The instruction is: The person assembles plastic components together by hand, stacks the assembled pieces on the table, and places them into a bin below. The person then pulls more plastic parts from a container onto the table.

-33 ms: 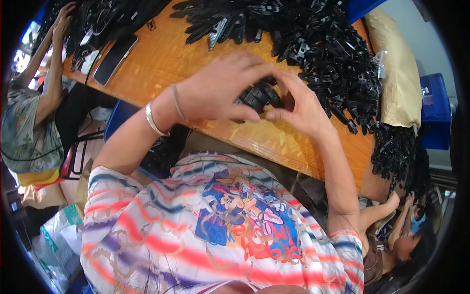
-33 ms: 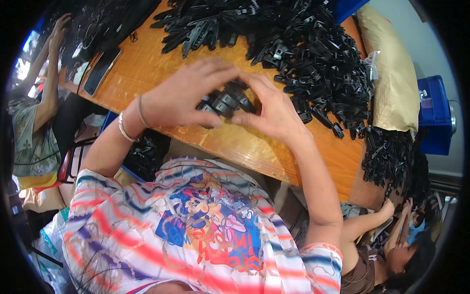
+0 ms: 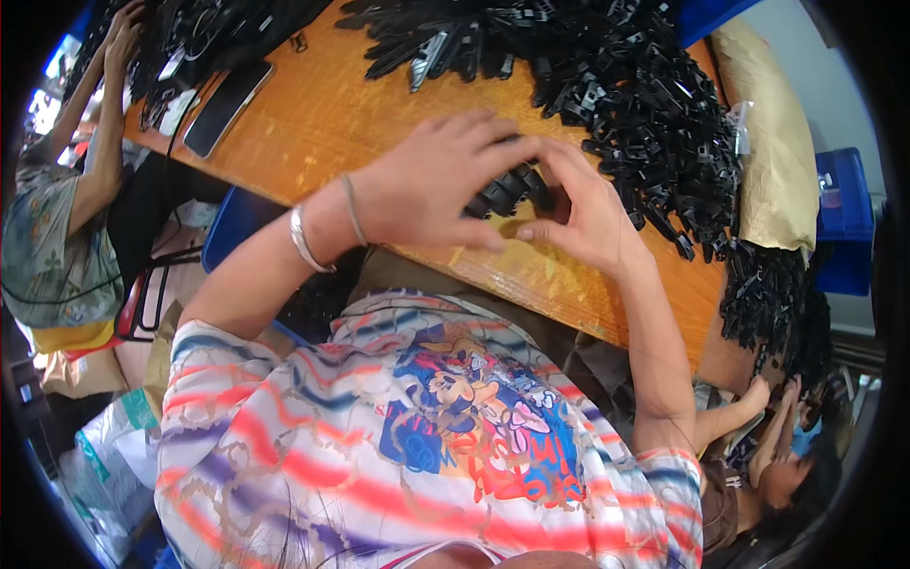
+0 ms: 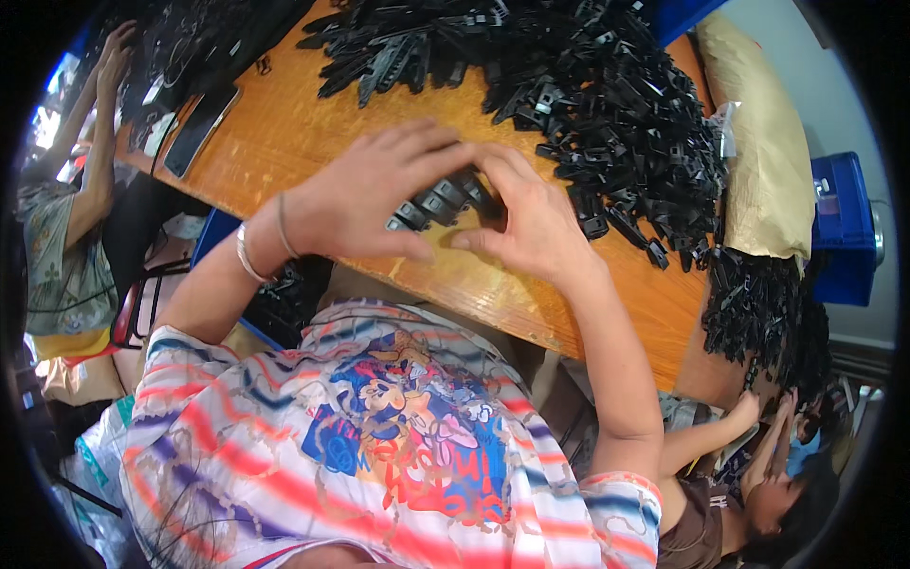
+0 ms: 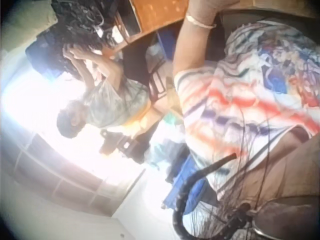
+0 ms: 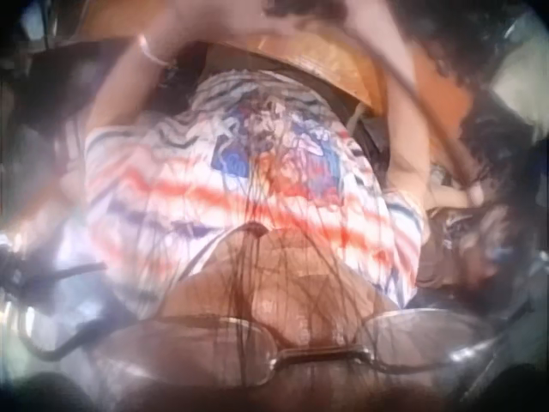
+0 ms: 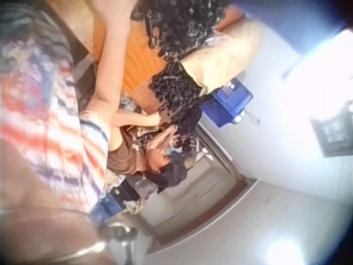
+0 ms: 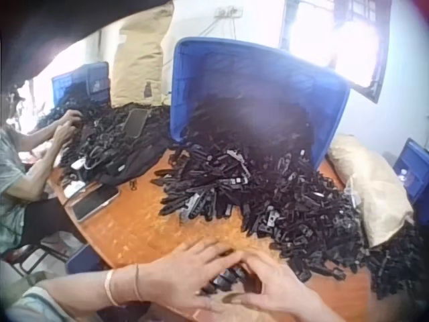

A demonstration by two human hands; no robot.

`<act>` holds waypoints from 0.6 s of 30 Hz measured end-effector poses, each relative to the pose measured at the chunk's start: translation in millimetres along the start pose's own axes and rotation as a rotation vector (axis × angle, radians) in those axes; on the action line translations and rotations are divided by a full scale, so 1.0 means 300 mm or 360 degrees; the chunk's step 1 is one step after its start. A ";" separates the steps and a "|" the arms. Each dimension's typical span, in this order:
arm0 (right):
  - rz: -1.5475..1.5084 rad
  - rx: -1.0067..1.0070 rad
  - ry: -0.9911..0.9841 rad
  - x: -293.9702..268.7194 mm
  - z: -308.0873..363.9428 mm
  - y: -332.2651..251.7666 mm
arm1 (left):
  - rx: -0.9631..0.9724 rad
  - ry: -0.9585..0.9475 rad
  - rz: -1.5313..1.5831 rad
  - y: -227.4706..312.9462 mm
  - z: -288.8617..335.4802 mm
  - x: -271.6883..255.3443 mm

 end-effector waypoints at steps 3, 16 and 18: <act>0.0280 -0.0162 -0.0040 0.035 0.017 -0.060 | -0.0140 -0.0031 -0.0393 0.040 0.064 0.051; 0.0031 -0.0641 -0.0078 0.452 -0.208 -0.431 | -0.0513 0.0257 -0.0217 -0.018 0.656 -0.245; -0.0016 -0.0789 -0.0156 0.500 -0.227 -0.487 | -0.0678 0.0487 -0.0116 -0.030 0.770 -0.272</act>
Point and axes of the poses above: each hand's wrist, its own z-axis away from the middle knuckle, its own x-axis out of the palm, y = z × x, the point moved 2 cm from there along -z, towards the middle knuckle, and after that the axes turned 3 degrees about -y, right-handed, at the moved point
